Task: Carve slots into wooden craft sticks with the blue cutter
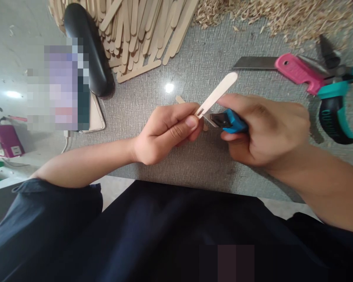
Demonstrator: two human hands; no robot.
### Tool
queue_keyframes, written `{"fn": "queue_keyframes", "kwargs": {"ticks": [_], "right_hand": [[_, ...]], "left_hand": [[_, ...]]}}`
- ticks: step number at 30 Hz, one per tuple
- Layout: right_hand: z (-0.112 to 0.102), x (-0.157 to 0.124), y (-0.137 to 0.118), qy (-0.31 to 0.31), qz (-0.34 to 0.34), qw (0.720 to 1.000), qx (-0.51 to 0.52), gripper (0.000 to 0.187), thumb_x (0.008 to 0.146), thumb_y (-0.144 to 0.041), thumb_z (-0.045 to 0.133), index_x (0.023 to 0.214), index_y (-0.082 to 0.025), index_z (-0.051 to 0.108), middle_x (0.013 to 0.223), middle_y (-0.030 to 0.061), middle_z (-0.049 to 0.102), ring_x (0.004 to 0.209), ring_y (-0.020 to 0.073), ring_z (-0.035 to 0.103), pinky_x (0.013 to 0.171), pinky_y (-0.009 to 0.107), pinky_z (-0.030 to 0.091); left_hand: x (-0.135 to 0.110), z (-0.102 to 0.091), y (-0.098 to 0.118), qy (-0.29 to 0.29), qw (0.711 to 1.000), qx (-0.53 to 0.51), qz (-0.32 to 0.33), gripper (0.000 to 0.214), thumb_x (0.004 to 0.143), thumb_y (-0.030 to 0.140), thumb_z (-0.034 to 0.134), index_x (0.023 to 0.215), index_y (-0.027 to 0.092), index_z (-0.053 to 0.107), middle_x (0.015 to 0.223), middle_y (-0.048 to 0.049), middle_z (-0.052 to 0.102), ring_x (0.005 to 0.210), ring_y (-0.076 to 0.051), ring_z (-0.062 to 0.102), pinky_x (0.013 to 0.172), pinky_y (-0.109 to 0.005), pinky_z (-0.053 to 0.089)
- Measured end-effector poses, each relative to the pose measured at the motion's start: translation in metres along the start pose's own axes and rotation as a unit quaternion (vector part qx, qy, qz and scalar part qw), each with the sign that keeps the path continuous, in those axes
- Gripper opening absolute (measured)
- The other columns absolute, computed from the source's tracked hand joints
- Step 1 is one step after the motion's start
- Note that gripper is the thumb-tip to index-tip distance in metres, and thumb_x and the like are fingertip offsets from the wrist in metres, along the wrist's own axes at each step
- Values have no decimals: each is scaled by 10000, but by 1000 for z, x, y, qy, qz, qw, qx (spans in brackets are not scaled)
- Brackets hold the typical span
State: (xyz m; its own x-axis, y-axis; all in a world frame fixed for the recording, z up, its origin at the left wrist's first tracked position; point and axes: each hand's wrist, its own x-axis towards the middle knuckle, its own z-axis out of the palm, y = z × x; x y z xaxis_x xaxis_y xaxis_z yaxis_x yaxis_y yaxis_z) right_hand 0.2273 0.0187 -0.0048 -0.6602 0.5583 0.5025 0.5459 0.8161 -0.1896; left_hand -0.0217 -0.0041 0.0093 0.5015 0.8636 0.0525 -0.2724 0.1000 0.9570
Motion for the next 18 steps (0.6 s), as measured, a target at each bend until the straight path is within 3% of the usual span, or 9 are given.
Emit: {"fn": "queue_keyframes", "kwargs": {"ticks": [5, 8, 9, 11, 14, 18], "right_hand": [[6, 1, 4, 33, -12, 999, -15, 492, 1272, -465, 399, 1490, -109, 660, 885, 9, 748, 696, 158, 673, 604, 337, 430], [11, 0, 6, 55, -11, 998, -12, 530, 1278, -497, 368, 1482, -112, 670, 876, 14, 750, 699, 161, 681, 610, 341, 430], [13, -1, 7, 53, -12, 998, -11, 529, 1276, -502, 371, 1495, -119, 664, 880, 14, 750, 701, 163, 682, 613, 340, 432], [14, -2, 7, 50, -16, 998, -17, 530, 1268, -518, 388, 1536, -136, 640, 878, 9, 739, 692, 171, 672, 610, 343, 424], [14, -4, 8, 49, -13, 998, -22, 542, 1253, -528, 430, 1573, -134, 620, 877, 19, 731, 685, 187, 669, 609, 359, 418], [12, -3, 7, 40, -9, 999, -14, 542, 1252, -499, 438, 1561, -101, 638, 869, 41, 729, 685, 195, 668, 617, 375, 406]], "left_hand": [[0, 6, -2, 59, 997, -36, 17, 506, 1186, 523, 670, 806, 197, 597, 666, 64, 442, 552, -35, 394, 539, -242, 315], [-1, 7, -3, 87, 994, -62, -6, 503, 1189, 517, 669, 813, 189, 603, 683, 59, 417, 569, -36, 379, 550, -239, 295], [-2, 7, -3, 83, 994, -64, -26, 488, 1188, 505, 678, 825, 185, 613, 702, 54, 420, 591, -38, 388, 564, -241, 297], [-2, 7, -6, 77, 992, -95, 25, 475, 1189, 468, 679, 814, 184, 611, 686, 62, 384, 554, -22, 320, 533, -224, 254], [0, 6, -12, 70, 990, -120, 22, 414, 1204, 382, 650, 839, 186, 656, 697, 58, 389, 559, -21, 314, 535, -201, 262], [4, 6, -16, 15, 981, -170, 95, 382, 1171, 384, 698, 855, 171, 683, 623, 79, 350, 482, -19, 289, 445, -201, 240]]}}
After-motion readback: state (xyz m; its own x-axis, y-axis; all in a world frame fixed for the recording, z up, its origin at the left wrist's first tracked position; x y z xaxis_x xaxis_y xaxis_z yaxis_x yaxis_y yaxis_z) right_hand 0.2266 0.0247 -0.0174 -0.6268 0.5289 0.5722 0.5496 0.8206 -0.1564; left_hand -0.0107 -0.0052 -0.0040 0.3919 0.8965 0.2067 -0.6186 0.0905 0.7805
